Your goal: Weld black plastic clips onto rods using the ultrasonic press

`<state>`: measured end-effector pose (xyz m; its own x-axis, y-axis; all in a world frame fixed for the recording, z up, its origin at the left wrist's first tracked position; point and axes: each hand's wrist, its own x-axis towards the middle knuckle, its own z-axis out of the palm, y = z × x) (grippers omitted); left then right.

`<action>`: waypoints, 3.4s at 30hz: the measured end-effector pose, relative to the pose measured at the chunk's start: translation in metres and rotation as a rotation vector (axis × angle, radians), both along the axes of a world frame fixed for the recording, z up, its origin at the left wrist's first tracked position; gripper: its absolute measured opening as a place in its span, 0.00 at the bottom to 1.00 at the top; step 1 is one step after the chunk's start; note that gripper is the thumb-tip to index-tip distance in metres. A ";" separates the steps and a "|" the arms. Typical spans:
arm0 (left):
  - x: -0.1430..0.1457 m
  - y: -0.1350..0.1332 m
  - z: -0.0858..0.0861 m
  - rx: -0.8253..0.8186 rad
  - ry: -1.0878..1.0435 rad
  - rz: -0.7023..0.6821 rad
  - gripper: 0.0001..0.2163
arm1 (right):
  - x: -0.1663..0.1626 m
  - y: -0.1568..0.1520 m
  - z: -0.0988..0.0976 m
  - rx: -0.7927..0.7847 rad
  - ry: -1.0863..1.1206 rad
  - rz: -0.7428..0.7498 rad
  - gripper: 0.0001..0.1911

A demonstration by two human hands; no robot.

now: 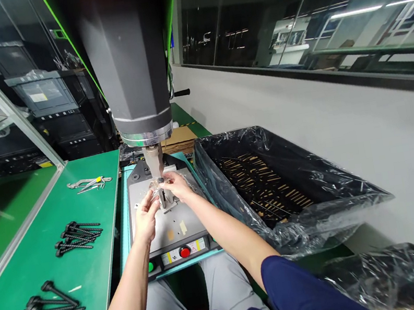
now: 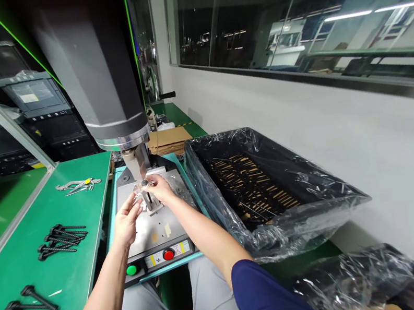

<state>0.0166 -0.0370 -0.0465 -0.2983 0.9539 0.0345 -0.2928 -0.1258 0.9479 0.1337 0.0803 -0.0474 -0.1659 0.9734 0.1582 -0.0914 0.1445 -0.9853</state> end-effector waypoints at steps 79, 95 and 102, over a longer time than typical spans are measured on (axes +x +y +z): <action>-0.072 -0.151 -0.155 -0.357 0.875 0.256 0.40 | 0.185 -0.166 -0.189 0.016 -0.738 -0.403 0.31; -0.017 -0.076 -0.063 -0.080 0.374 0.135 0.35 | 0.122 -0.177 -0.109 0.194 -0.353 -0.188 0.14; 0.008 -0.020 -0.029 -0.003 0.136 -0.047 0.46 | 0.052 -0.128 -0.082 0.247 -0.370 0.057 0.17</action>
<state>0.0249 -0.0568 -0.0756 -0.2460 0.9668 0.0691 -0.1673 -0.1126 0.9795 0.1859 -0.0474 -0.1292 -0.3078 0.9014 0.3045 0.2458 0.3845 -0.8898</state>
